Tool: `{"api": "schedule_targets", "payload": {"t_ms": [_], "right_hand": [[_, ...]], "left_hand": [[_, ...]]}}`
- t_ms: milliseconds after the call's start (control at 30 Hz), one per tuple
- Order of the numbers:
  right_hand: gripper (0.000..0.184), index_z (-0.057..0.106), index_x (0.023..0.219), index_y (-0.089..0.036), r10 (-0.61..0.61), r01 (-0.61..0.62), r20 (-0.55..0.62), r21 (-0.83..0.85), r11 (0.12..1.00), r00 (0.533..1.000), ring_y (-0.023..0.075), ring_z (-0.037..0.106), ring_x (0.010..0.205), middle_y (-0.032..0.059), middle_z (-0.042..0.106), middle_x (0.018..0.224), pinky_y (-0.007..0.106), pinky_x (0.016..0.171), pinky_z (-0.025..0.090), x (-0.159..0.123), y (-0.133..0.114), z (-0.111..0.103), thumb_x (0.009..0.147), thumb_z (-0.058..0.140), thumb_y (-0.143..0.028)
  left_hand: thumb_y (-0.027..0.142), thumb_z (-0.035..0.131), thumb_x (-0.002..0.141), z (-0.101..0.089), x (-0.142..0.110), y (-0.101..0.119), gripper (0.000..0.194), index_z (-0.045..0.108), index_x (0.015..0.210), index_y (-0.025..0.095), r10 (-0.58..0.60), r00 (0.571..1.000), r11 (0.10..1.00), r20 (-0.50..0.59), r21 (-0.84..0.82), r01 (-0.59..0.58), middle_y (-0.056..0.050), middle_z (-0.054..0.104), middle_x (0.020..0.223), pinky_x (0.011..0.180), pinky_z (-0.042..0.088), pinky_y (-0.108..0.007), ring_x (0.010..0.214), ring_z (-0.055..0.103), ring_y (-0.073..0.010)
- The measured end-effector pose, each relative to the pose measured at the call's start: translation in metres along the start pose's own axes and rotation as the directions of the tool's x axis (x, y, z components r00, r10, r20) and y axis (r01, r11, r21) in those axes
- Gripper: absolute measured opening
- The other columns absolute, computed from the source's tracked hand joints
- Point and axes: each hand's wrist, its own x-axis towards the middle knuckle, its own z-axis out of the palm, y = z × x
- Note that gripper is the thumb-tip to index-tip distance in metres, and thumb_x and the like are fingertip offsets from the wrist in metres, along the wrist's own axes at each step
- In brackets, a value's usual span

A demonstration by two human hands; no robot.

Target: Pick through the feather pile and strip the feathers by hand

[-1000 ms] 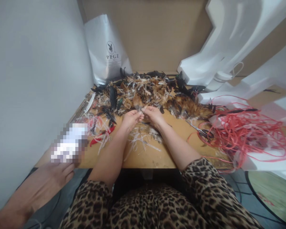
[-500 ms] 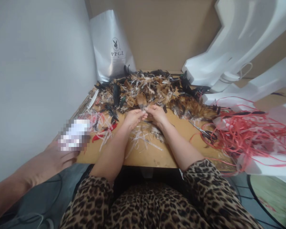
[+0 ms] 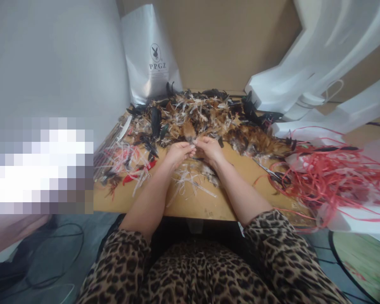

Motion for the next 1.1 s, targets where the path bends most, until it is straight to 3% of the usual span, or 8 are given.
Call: {"api": "schedule_targets", "payload": {"t_ms": [133,267,367,567,767,867,967,1100], "right_hand": [[0.033,0.058,0.065,-0.015,0.032,-0.032,0.053,-0.007,0.999,0.998,0.0067,0.047,0.04,-0.0033,0.057,0.047,0.02,0.042,0.036,0.0,-0.002,-0.002,0.049,0.081,-0.033],[0.041,0.064,0.084,-0.016,0.075,-0.08,0.154,0.028,0.996,0.985,0.009,0.059,0.056,0.0011,0.068,0.068,0.02,0.052,0.047,0.003,-0.003,-0.006,0.048,0.082,-0.024],[0.037,0.065,0.087,-0.015,0.07,-0.079,0.21,0.033,0.996,0.975,0.0098,0.064,0.067,0.0042,0.071,0.079,0.019,0.059,0.051,0.005,-0.002,-0.01,0.053,0.079,-0.018],[0.027,0.065,0.084,-0.012,0.046,-0.055,0.17,0.052,0.997,0.984,0.0118,0.067,0.068,0.0055,0.07,0.074,0.02,0.063,0.055,0.006,-0.005,-0.012,0.059,0.073,-0.007],[0.017,0.064,0.077,-0.012,0.049,-0.053,0.074,0.049,0.997,0.996,0.0122,0.067,0.068,0.0059,0.07,0.072,0.019,0.061,0.055,0.008,-0.007,-0.011,0.062,0.071,-0.007],[0.016,0.065,0.073,-0.013,0.018,-0.017,0.033,-0.018,1.0,0.999,0.01,0.062,0.057,0.0044,0.067,0.065,0.019,0.052,0.051,0.009,-0.005,-0.012,0.061,0.075,-0.016],[0.019,0.067,0.071,-0.014,-0.058,0.064,0.039,-0.157,0.986,0.998,0.0059,0.049,0.044,-0.0011,0.059,0.052,0.018,0.042,0.04,0.009,-0.005,-0.014,0.06,0.075,-0.027],[0.021,0.069,0.072,-0.015,-0.195,0.199,0.059,-0.476,0.857,0.979,0.0056,0.04,0.044,-0.003,0.056,0.05,0.021,0.046,0.033,0.003,-0.012,-0.018,0.066,0.068,-0.035]], "left_hand": [[0.016,0.073,0.064,-0.001,0.002,0.0,0.013,0.064,0.066,0.008,0.013,1.0,1.0,0.001,-0.022,-0.013,-0.003,0.062,0.06,0.051,0.043,-0.016,0.05,0.054,-0.0042],[0.014,0.072,0.065,-0.006,0.007,0.002,0.011,0.064,0.069,0.008,0.064,0.997,0.987,-0.053,-0.147,-0.071,-0.003,0.062,0.061,0.051,0.043,-0.014,0.053,0.055,-0.0038],[0.014,0.07,0.068,-0.01,0.009,0.006,0.009,0.065,0.073,0.008,0.092,0.993,0.974,-0.076,-0.201,-0.105,-0.005,0.066,0.07,0.052,0.044,-0.012,0.056,0.057,-0.0031],[0.013,0.066,0.073,-0.013,0.008,0.01,0.006,0.067,0.077,0.009,0.124,0.989,0.961,-0.077,-0.237,-0.139,-0.006,0.068,0.077,0.055,0.045,-0.012,0.058,0.057,-0.0025],[0.015,0.07,0.069,-0.012,0.006,0.01,0.011,0.066,0.076,0.009,0.137,0.989,0.963,-0.064,-0.224,-0.148,-0.008,0.069,0.082,0.055,0.046,-0.014,0.059,0.057,-0.0033],[0.017,0.071,0.067,-0.012,0.004,0.012,0.013,0.066,0.076,0.009,0.157,0.985,0.963,-0.067,-0.211,-0.167,-0.008,0.069,0.085,0.054,0.046,-0.014,0.06,0.057,-0.0038],[0.02,0.073,0.065,-0.01,0.003,0.014,0.015,0.066,0.075,0.009,0.185,0.979,0.964,-0.089,-0.179,-0.198,-0.008,0.069,0.084,0.053,0.045,-0.014,0.06,0.057,-0.004],[0.025,0.074,0.063,-0.009,0.003,0.015,0.019,0.066,0.071,0.009,0.251,0.956,0.965,-0.15,-0.041,-0.26,-0.008,0.069,0.079,0.054,0.045,-0.015,0.058,0.057,-0.0049]]}}
